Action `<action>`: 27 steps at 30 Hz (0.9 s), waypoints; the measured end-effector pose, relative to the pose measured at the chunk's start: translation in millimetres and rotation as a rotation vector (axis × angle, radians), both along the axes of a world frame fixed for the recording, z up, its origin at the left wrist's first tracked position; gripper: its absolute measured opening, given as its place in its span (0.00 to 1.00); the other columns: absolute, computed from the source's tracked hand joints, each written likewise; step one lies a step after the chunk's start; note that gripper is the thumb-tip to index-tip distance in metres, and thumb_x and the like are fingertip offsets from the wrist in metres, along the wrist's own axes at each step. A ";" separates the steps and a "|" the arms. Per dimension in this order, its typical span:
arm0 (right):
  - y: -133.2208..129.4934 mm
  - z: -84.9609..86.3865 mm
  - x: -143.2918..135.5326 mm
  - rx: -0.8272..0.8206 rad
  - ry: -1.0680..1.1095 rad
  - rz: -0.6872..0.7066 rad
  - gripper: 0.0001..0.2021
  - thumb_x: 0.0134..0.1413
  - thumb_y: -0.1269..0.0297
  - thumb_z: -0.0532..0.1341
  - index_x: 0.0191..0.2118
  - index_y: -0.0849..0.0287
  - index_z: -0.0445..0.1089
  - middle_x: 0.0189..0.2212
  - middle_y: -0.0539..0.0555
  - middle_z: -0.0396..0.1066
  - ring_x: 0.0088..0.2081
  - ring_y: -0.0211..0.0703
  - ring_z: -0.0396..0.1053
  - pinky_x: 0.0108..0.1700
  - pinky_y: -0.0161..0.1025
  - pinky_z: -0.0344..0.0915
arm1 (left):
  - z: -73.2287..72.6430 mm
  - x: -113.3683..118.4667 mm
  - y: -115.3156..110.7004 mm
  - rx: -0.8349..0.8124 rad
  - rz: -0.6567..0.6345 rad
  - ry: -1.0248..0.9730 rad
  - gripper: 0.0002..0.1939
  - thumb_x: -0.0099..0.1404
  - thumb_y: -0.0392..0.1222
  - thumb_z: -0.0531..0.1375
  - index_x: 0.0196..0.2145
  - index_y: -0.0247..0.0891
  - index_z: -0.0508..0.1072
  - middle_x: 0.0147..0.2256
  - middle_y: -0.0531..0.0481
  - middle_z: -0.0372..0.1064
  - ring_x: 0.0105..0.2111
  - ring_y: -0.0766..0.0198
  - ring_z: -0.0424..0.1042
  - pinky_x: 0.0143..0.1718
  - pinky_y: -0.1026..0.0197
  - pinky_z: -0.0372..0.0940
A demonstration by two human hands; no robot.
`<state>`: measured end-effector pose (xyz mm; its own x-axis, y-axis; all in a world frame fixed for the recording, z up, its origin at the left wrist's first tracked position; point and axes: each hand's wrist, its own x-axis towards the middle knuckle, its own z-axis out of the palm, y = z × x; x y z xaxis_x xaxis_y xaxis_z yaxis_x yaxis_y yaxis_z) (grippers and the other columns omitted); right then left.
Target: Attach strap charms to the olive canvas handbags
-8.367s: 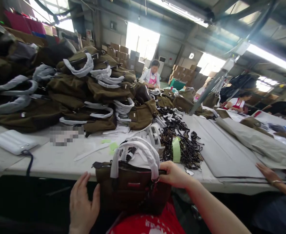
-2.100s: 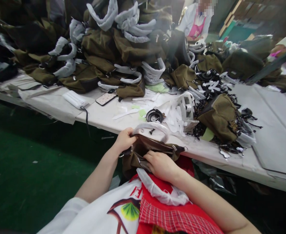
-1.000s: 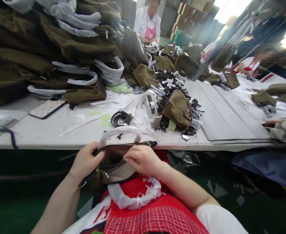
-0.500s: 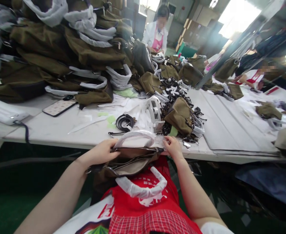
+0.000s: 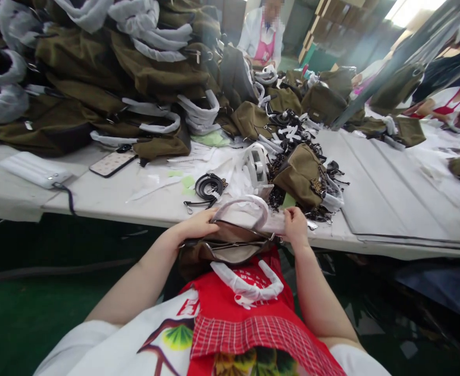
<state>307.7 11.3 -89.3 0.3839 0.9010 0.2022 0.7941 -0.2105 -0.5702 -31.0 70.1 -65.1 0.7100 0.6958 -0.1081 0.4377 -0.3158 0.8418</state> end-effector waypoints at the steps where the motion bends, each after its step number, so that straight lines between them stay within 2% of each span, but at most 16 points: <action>1: -1.0 3.7 5.2 0.020 0.016 -0.047 0.16 0.60 0.56 0.50 0.38 0.62 0.68 0.32 0.61 0.74 0.35 0.49 0.71 0.44 0.45 0.65 | 0.1 0.2 0.5 0.006 -0.007 0.015 0.27 0.51 0.35 0.55 0.50 0.37 0.75 0.58 0.48 0.67 0.58 0.53 0.64 0.63 0.56 0.54; 3: -4.9 14.2 16.4 0.085 0.088 -0.146 0.17 0.61 0.53 0.49 0.39 0.61 0.67 0.27 0.57 0.73 0.28 0.46 0.70 0.38 0.44 0.66 | -0.1 0.3 1.6 0.023 -0.020 0.051 0.25 0.52 0.35 0.55 0.48 0.37 0.76 0.58 0.49 0.68 0.59 0.53 0.64 0.63 0.57 0.55; 6: -15.4 36.4 29.3 0.251 0.213 -0.273 0.16 0.59 0.50 0.54 0.36 0.60 0.67 0.21 0.52 0.70 0.22 0.42 0.68 0.30 0.39 0.65 | 2.4 -0.1 -0.1 0.069 -0.023 0.082 0.23 0.53 0.33 0.54 0.46 0.36 0.76 0.56 0.48 0.69 0.57 0.54 0.66 0.61 0.57 0.58; 9: -28.6 60.0 29.7 0.375 0.267 -0.279 0.15 0.57 0.50 0.58 0.34 0.59 0.67 0.20 0.49 0.67 0.21 0.40 0.66 0.27 0.36 0.63 | 14.5 0.3 -14.8 0.180 -0.033 0.061 0.23 0.54 0.31 0.54 0.47 0.37 0.75 0.59 0.47 0.66 0.58 0.54 0.66 0.61 0.55 0.59; 11: -35.6 72.1 20.9 0.314 0.319 -0.145 0.14 0.57 0.51 0.59 0.32 0.58 0.67 0.19 0.48 0.66 0.21 0.39 0.64 0.26 0.35 0.61 | 27.2 1.2 -33.2 0.286 -0.044 0.065 0.17 0.56 0.30 0.55 0.42 0.38 0.75 0.64 0.46 0.58 0.60 0.54 0.64 0.62 0.54 0.58; 14: -39.7 82.2 -3.8 0.032 0.358 0.229 0.14 0.59 0.53 0.59 0.30 0.58 0.66 0.20 0.48 0.65 0.22 0.37 0.62 0.26 0.34 0.59 | 44.1 3.1 -63.5 0.450 -0.079 0.117 0.07 0.57 0.29 0.56 0.31 0.37 0.71 0.69 0.45 0.45 0.63 0.52 0.60 0.63 0.51 0.57; 16: -38.3 85.3 -23.7 -0.135 0.327 0.466 0.12 0.60 0.56 0.58 0.29 0.58 0.66 0.23 0.48 0.66 0.24 0.37 0.62 0.27 0.34 0.58 | 49.7 3.1 -77.2 0.524 -0.098 0.142 0.06 0.56 0.29 0.56 0.30 0.37 0.69 0.70 0.43 0.39 0.65 0.51 0.56 0.64 0.50 0.56; 18: -35.4 87.6 -41.6 -0.232 0.280 0.622 0.11 0.60 0.59 0.58 0.28 0.58 0.65 0.24 0.48 0.67 0.26 0.37 0.62 0.28 0.34 0.57 | 50.6 1.0 -83.2 0.546 -0.090 0.154 0.06 0.56 0.29 0.56 0.30 0.37 0.68 0.71 0.42 0.34 0.66 0.51 0.55 0.64 0.51 0.57; 22: -30.0 92.7 -59.4 -0.272 0.236 0.748 0.10 0.60 0.60 0.58 0.29 0.58 0.65 0.24 0.48 0.65 0.27 0.38 0.61 0.29 0.34 0.56 | 47.2 -8.7 -81.6 0.540 -0.050 0.166 0.07 0.55 0.27 0.56 0.29 0.37 0.67 0.71 0.40 0.32 0.67 0.53 0.50 0.65 0.54 0.54; 25: -26.4 95.0 -57.2 -0.256 0.208 0.740 0.10 0.60 0.59 0.57 0.29 0.58 0.64 0.25 0.48 0.65 0.28 0.38 0.61 0.30 0.35 0.56 | 45.6 -15.2 -80.3 0.565 0.004 0.174 0.07 0.55 0.27 0.56 0.30 0.36 0.68 0.71 0.38 0.33 0.69 0.50 0.44 0.68 0.50 0.50; 27: -23.6 96.2 -53.0 -0.250 0.170 0.713 0.10 0.60 0.59 0.57 0.29 0.57 0.64 0.25 0.48 0.65 0.28 0.39 0.61 0.30 0.35 0.56 | 45.1 -17.7 -81.2 0.568 0.025 0.169 0.07 0.56 0.28 0.57 0.31 0.36 0.69 0.71 0.39 0.33 0.69 0.49 0.43 0.68 0.49 0.50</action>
